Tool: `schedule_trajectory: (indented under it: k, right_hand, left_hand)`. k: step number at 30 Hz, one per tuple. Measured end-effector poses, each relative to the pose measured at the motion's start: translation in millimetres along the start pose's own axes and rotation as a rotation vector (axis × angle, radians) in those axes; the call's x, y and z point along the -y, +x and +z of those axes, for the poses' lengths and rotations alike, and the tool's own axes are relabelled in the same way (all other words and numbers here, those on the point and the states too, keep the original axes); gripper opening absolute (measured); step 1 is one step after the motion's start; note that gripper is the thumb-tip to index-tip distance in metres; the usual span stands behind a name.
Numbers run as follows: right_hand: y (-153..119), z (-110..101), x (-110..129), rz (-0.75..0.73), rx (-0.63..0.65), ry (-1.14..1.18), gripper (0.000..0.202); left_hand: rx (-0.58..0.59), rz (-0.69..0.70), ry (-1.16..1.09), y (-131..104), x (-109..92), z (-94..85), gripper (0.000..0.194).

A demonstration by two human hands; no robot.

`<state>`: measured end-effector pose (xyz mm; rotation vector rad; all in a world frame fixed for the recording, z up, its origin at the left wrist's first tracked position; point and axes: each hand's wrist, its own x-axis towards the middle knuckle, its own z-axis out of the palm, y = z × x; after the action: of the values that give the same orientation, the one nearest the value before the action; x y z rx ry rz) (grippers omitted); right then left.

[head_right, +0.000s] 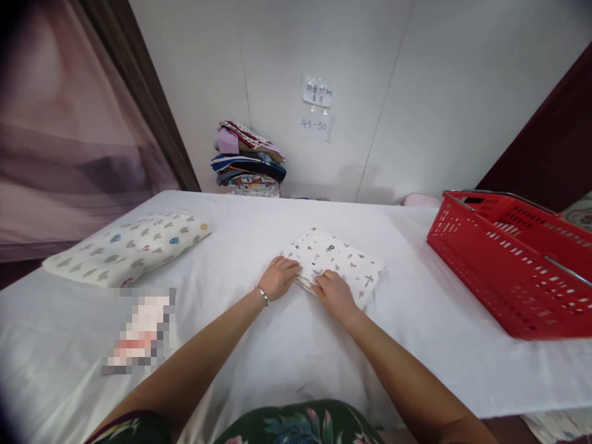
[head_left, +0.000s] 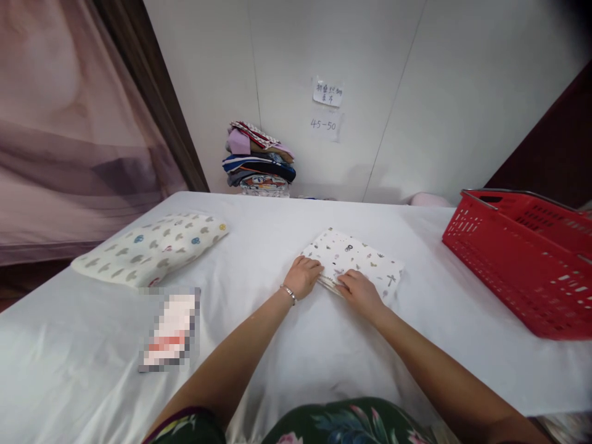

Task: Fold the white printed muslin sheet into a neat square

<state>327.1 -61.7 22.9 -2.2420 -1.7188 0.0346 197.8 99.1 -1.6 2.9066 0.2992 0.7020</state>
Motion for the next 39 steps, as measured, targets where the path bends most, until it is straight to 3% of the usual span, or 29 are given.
schedule_trajectory:
  k: [9, 16, 21, 26, 33, 39]
  right_hand:
    - [9, 1, 4, 0.031, 0.051, -0.022, 0.027]
    - [3, 4, 5, -0.014, -0.022, -0.049, 0.026]
    - [-1, 6, 7, -0.06, -0.001, -0.095, 0.027]
    - [-4, 8, 7, -0.106, 0.036, -0.136, 0.021]
    - [-20, 18, 2, -0.138, -0.028, -0.228, 0.043]
    - [-28, 33, -5, -0.15, -0.074, -0.304, 0.061]
  left_hand:
    - [0.027, 0.087, -0.001, 3, 7, -0.6, 0.023]
    - [0.033, 0.064, 0.025, 9, 2, -4.2, 0.02]
    - [-0.024, 0.102, 0.092, 0, 2, 1.0, 0.024]
    - [-0.001, 0.127, 0.063, -12, 6, 4.9, 0.024]
    - [0.03, 0.15, 0.079, -11, 10, -2.4, 0.029]
    - [-0.031, 0.147, 0.157, -6, 21, 9.1, 0.029]
